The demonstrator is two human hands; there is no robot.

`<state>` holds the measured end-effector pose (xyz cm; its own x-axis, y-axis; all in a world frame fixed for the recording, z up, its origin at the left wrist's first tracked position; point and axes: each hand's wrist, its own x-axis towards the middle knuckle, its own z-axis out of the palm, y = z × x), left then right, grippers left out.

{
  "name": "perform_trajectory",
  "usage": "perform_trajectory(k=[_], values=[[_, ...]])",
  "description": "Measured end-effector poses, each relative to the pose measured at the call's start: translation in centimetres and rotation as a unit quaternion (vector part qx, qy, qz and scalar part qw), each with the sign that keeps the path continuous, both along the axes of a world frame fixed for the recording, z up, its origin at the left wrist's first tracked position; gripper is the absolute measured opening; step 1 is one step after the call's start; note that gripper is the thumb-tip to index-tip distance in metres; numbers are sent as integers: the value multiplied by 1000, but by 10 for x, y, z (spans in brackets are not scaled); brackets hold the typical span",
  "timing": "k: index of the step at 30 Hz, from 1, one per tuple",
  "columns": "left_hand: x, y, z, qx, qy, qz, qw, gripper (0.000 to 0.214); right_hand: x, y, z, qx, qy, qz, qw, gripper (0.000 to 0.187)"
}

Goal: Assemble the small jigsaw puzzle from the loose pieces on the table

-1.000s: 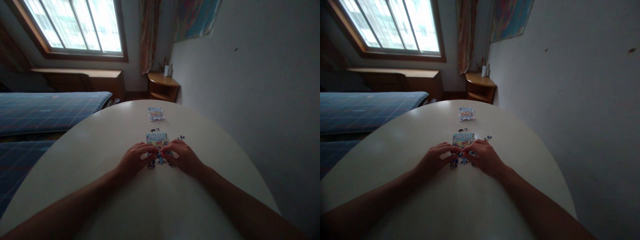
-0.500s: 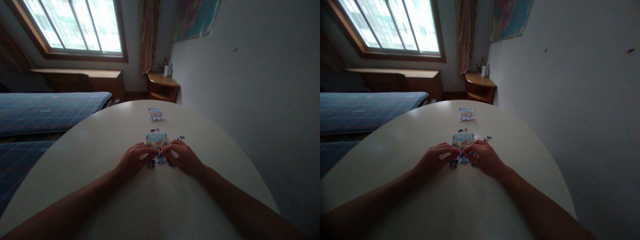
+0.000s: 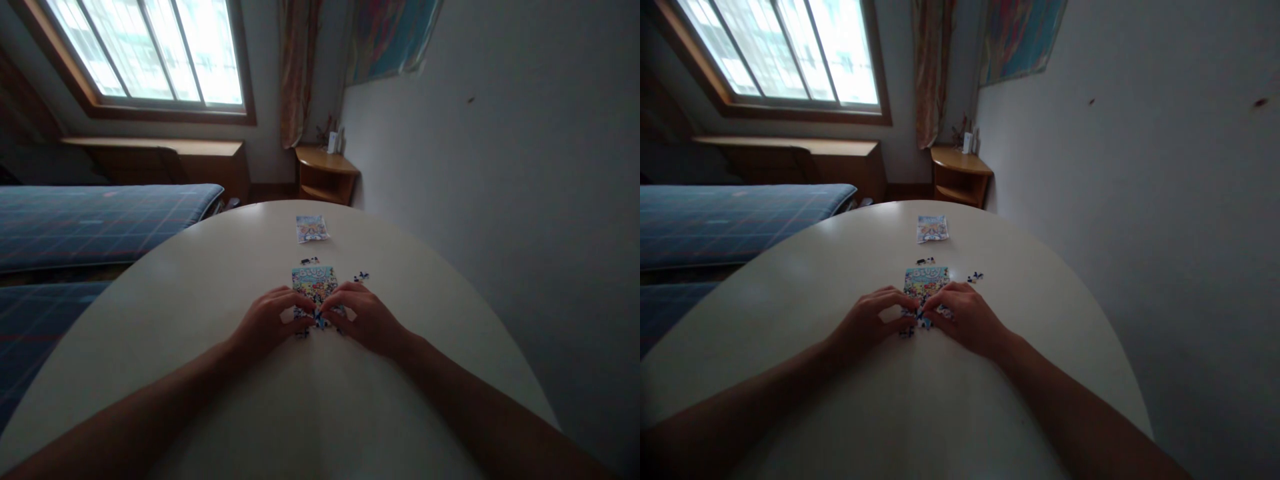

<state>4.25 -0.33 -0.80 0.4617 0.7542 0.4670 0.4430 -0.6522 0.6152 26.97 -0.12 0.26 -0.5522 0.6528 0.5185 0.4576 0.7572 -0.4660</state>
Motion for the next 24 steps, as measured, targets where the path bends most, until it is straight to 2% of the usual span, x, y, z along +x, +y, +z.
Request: perform_trajectory(k=[24], values=[[1, -1, 0, -7, 9, 4, 1000, 18, 0, 0, 0, -4, 2, 0, 1000, 4]])
